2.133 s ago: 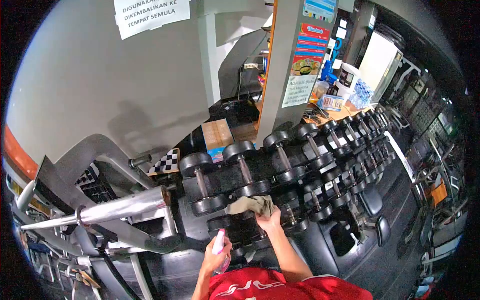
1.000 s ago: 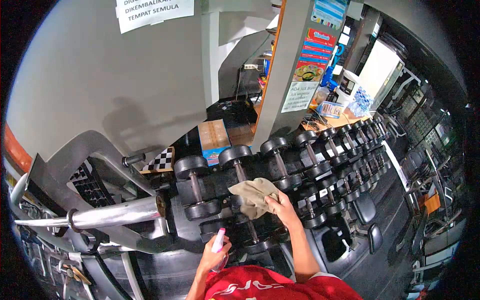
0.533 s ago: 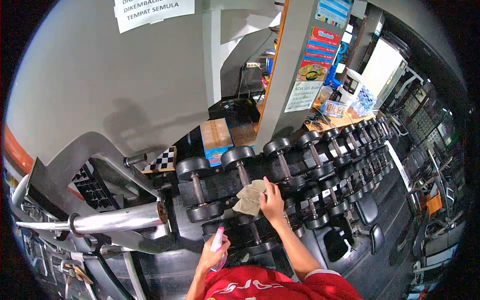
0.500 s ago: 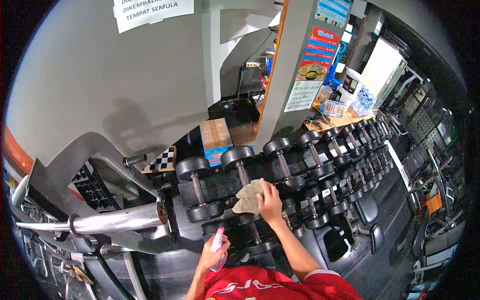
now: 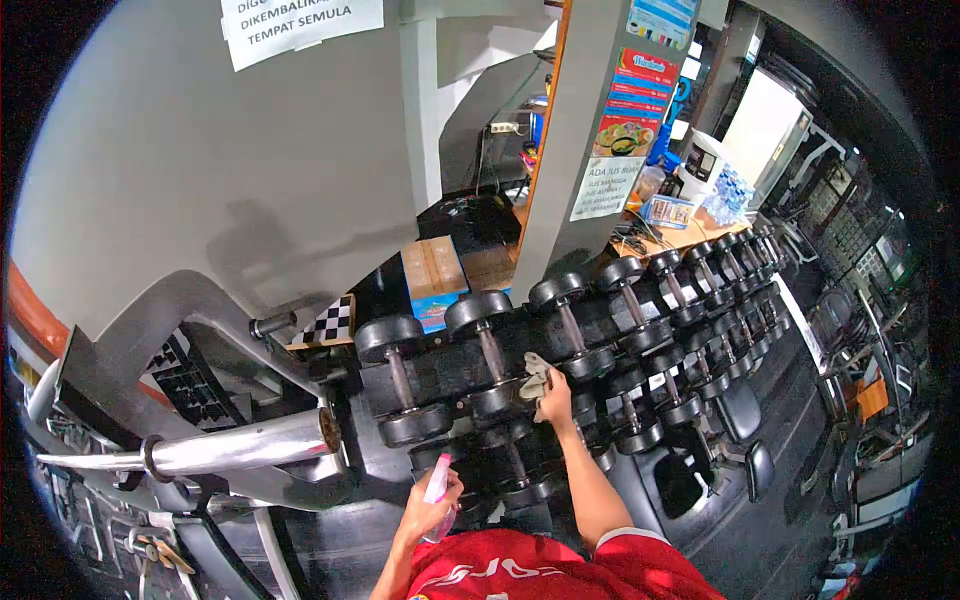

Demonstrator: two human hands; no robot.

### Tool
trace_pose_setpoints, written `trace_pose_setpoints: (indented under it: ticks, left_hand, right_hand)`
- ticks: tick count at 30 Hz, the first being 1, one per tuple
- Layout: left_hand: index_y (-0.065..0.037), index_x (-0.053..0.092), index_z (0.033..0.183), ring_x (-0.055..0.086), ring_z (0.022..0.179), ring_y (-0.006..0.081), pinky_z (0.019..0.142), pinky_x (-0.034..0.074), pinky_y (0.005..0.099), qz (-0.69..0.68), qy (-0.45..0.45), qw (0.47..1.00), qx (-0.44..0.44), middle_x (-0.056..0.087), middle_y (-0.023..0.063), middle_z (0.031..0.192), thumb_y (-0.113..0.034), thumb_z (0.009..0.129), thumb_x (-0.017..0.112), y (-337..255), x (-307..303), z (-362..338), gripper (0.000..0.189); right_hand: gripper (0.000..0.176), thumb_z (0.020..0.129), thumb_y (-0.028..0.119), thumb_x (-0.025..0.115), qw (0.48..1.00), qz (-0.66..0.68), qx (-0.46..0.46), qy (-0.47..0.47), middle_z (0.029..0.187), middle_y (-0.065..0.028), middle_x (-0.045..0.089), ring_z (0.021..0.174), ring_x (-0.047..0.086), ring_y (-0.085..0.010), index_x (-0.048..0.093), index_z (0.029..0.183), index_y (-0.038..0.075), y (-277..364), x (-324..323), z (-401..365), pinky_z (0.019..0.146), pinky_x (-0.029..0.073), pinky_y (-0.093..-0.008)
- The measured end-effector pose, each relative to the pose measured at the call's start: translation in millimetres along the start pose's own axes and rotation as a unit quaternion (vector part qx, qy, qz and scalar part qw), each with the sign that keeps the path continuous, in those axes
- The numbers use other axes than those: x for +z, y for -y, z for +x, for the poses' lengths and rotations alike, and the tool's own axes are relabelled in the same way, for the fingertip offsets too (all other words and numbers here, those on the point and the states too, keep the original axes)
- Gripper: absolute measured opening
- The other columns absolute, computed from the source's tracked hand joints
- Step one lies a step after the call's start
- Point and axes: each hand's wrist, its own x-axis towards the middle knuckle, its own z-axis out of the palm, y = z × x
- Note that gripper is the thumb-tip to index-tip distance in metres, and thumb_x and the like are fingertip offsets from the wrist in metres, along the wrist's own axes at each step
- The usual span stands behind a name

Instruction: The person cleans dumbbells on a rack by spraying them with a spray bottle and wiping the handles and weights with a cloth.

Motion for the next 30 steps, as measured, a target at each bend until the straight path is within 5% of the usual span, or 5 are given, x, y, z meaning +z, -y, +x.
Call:
trace_pose_setpoints:
  ticks: [3,12,18,25,30]
  left_hand:
    - [-0.001,0.055,0.097,0.058,0.057,0.0108,0.052,0.048,0.026,0.02,-0.002,1.0,0.011,0.059,0.0038,0.077,-0.007,0.081,0.063,4.4,-4.1,-1.2,0.019]
    - [-0.003,0.054,0.1,0.058,0.058,0.011,0.052,0.048,0.0265,0.023,0.044,0.999,-0.001,0.059,0.0032,0.08,-0.01,0.082,0.064,-7.8,4.8,15.5,0.021]
    - [-0.003,0.054,0.097,0.058,0.066,0.0111,0.058,0.05,0.0267,0.061,0.076,0.994,0.052,0.058,0.0045,0.086,-0.01,0.08,0.065,-22.0,15.2,26.4,0.021]
    - [-0.001,0.053,0.099,0.058,0.059,0.0117,0.053,0.048,0.0273,0.035,0.032,0.998,0.041,0.059,0.0046,0.08,-0.011,0.082,0.064,-16.4,6.3,23.5,0.022]
    - [-0.001,0.052,0.099,0.059,0.057,0.013,0.052,0.048,0.028,0.039,0.026,0.999,0.003,0.059,0.0052,0.079,-0.012,0.082,0.063,-5.3,2.1,26.5,0.023]
  right_hand:
    - [0.043,0.077,-0.006,0.043,0.982,0.059,0.17,0.062,0.107,-0.016,0.058,0.103,0.053,-0.036,0.056,0.115,0.006,-8.9,2.3,0.5,0.088,0.043,-0.0374]
    - [0.031,0.075,0.015,0.054,0.953,-0.238,-0.183,0.048,0.106,0.002,0.057,0.091,0.051,-0.0212,0.065,0.104,0.021,118.7,-13.3,-2.6,0.076,0.04,-0.0365]
    - [0.032,0.081,0.023,0.048,0.857,-0.322,-0.364,0.17,0.117,-0.004,0.054,0.103,0.048,-0.0226,0.062,0.106,0.009,137.4,22.9,-18.8,0.084,0.037,-0.0396]
    - [0.039,0.079,0.024,0.053,0.851,-0.279,-0.381,0.228,0.122,-0.0071,0.05,0.112,0.045,-0.0256,0.054,0.116,0.01,141.7,6.2,-11.6,0.092,0.034,-0.0459]
    - [0.046,0.076,0.021,0.056,0.811,-0.257,-0.472,0.231,0.12,-0.0045,0.053,0.103,0.051,-0.0207,0.052,0.121,0.016,121.0,-6.3,6.2,0.085,0.041,-0.038]
